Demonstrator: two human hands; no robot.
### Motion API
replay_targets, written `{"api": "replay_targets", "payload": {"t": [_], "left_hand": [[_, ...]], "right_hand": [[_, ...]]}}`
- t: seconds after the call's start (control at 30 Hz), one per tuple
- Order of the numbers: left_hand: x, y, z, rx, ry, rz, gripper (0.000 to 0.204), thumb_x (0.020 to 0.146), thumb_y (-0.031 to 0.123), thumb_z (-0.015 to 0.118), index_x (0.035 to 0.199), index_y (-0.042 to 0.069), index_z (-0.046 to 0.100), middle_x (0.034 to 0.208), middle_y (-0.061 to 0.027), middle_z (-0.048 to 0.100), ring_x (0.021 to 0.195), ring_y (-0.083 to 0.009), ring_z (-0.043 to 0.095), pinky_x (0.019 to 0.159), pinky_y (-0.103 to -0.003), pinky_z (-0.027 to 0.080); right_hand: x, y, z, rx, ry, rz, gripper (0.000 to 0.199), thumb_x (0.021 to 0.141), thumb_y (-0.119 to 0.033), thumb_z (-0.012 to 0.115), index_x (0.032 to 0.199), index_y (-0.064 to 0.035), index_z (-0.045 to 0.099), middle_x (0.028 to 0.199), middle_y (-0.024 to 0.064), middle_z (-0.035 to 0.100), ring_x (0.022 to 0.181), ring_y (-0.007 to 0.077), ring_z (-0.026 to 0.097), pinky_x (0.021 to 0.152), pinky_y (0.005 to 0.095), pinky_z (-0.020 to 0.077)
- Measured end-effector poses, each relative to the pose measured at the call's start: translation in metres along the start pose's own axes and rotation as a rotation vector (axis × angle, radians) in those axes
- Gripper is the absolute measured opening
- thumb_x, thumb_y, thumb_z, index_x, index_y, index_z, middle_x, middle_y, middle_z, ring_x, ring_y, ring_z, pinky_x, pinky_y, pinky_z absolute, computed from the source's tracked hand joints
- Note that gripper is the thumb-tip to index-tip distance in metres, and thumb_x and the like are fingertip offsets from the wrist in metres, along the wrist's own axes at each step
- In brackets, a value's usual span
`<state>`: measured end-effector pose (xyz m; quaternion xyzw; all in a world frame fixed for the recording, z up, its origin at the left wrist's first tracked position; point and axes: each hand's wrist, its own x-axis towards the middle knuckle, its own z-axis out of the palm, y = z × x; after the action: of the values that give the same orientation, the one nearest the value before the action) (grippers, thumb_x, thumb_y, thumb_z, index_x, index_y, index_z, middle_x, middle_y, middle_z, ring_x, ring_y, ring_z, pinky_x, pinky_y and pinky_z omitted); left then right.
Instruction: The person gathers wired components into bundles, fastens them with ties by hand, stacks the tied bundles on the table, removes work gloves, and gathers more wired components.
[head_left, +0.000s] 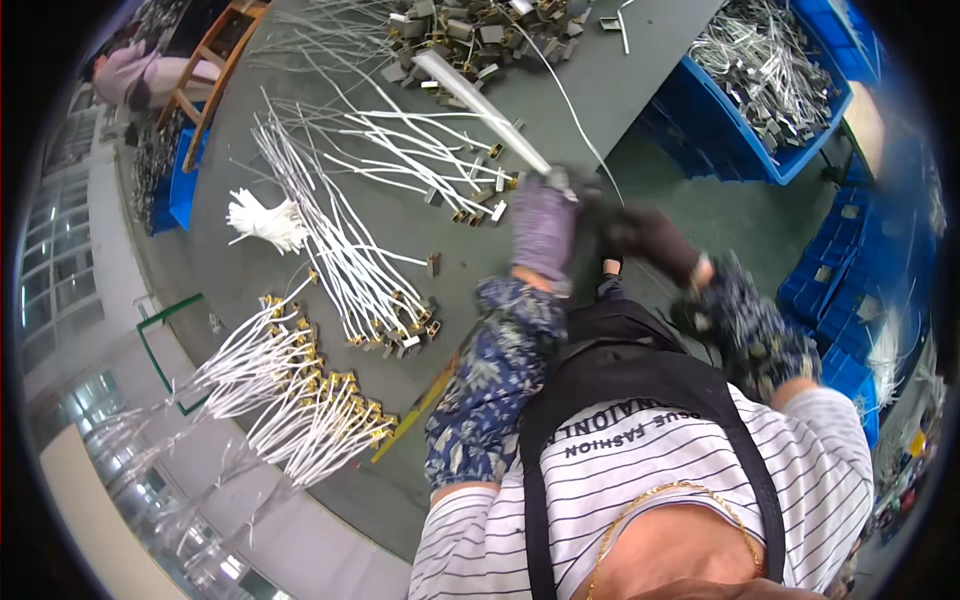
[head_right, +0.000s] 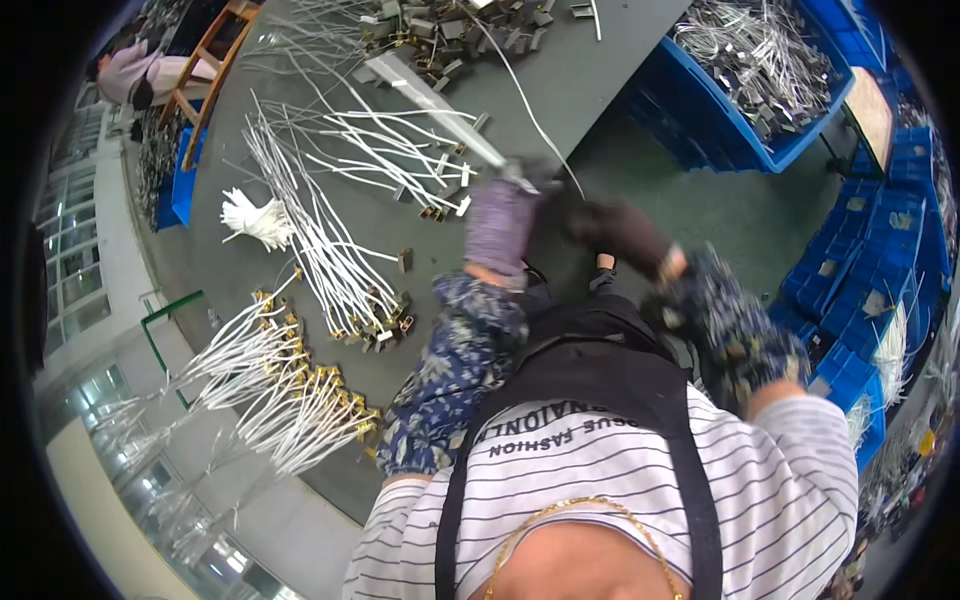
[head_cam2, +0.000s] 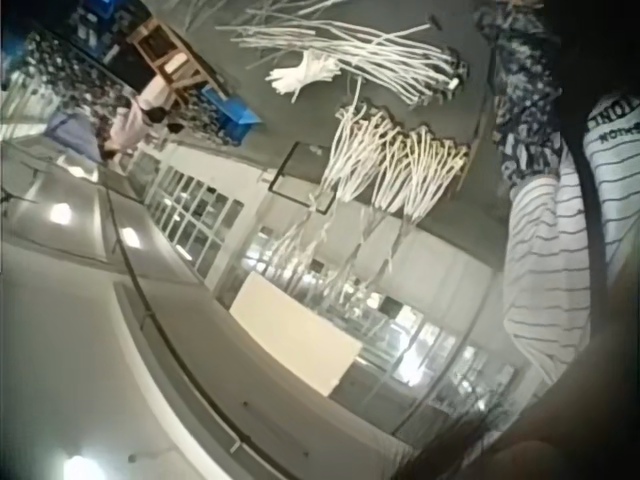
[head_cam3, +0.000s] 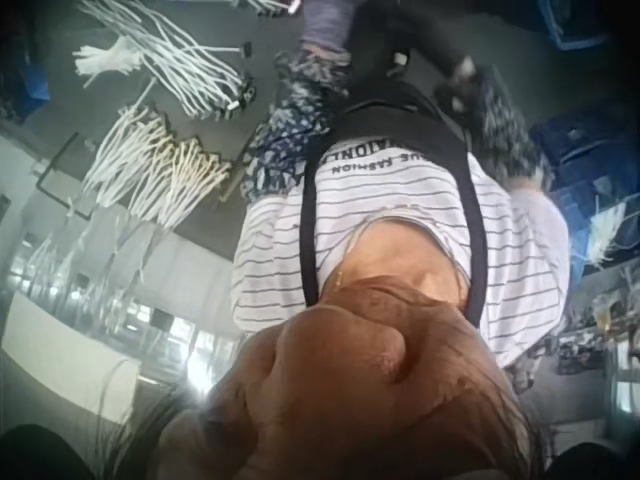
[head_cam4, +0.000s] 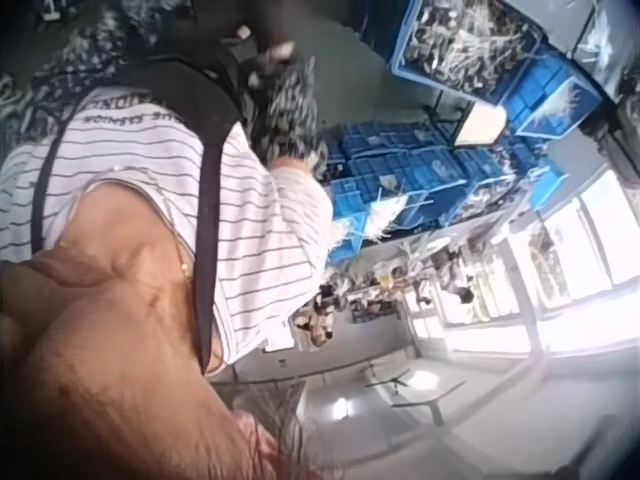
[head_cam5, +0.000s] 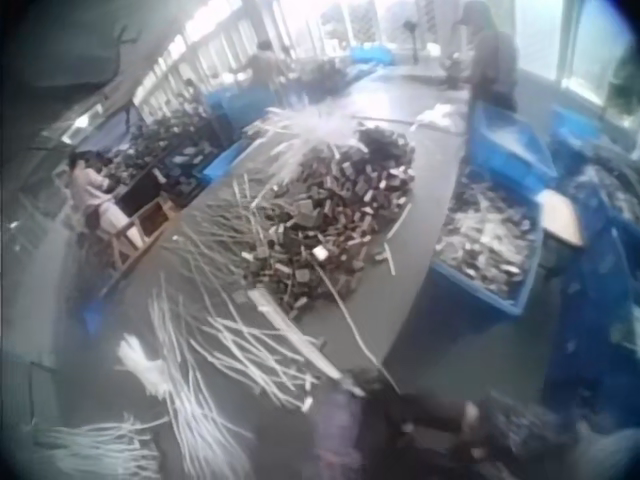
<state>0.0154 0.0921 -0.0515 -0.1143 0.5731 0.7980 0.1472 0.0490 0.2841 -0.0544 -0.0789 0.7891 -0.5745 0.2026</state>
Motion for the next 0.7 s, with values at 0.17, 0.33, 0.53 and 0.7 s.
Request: {"api": "replay_targets", "payload": {"t": [0.17, 0.33, 0.53, 0.7], "left_hand": [[0.007, 0.007, 0.044, -0.583, -0.017, -0.049, 0.028, 0.095, 0.028, 0.055, 0.101, 0.001, 0.054, 0.092, -0.017, 0.064, 0.078, -0.0266, 0.065, 0.071, -0.042, 0.057], [0.026, 0.039, -0.002, -0.175, 0.377, 0.203, 0.036, 0.093, 0.037, 0.059, 0.095, 0.0, 0.061, 0.088, -0.0094, 0.063, 0.076, -0.0203, 0.061, 0.072, -0.031, 0.054], [0.024, 0.115, -0.013, -0.215, 0.349, 0.322, 0.031, 0.093, 0.027, 0.059, 0.108, 0.0, 0.052, 0.1, -0.0192, 0.065, 0.084, -0.0314, 0.066, 0.072, -0.043, 0.06], [0.018, 0.114, -0.023, -0.223, 0.325, 0.219, 0.027, 0.094, 0.027, 0.058, 0.105, 0.002, 0.053, 0.102, -0.0191, 0.064, 0.085, -0.0301, 0.066, 0.072, -0.043, 0.06]], "right_hand": [[-0.188, 0.155, -0.03, -0.39, -0.374, 0.013, 0.022, 0.086, -0.023, 0.061, 0.095, -0.0036, 0.068, 0.081, 0.0114, 0.066, 0.071, 0.0198, 0.063, 0.066, 0.0343, 0.05], [-0.246, 0.124, -0.077, -0.235, -0.343, 0.883, 0.033, 0.078, -0.027, 0.068, 0.098, -0.0004, 0.069, 0.085, 0.0145, 0.07, 0.075, 0.0221, 0.068, 0.067, 0.0355, 0.0521], [-0.24, 0.129, -0.076, -0.292, -0.294, 0.833, 0.035, 0.078, -0.029, 0.069, 0.1, -0.0015, 0.07, 0.086, 0.0132, 0.07, 0.077, 0.0235, 0.067, 0.068, 0.0364, 0.0506], [-0.232, 0.131, -0.079, -0.223, -0.224, 0.829, 0.032, 0.079, -0.03, 0.068, 0.1, -0.0049, 0.07, 0.082, 0.013, 0.069, 0.075, 0.0241, 0.065, 0.068, 0.0378, 0.0492]]}}
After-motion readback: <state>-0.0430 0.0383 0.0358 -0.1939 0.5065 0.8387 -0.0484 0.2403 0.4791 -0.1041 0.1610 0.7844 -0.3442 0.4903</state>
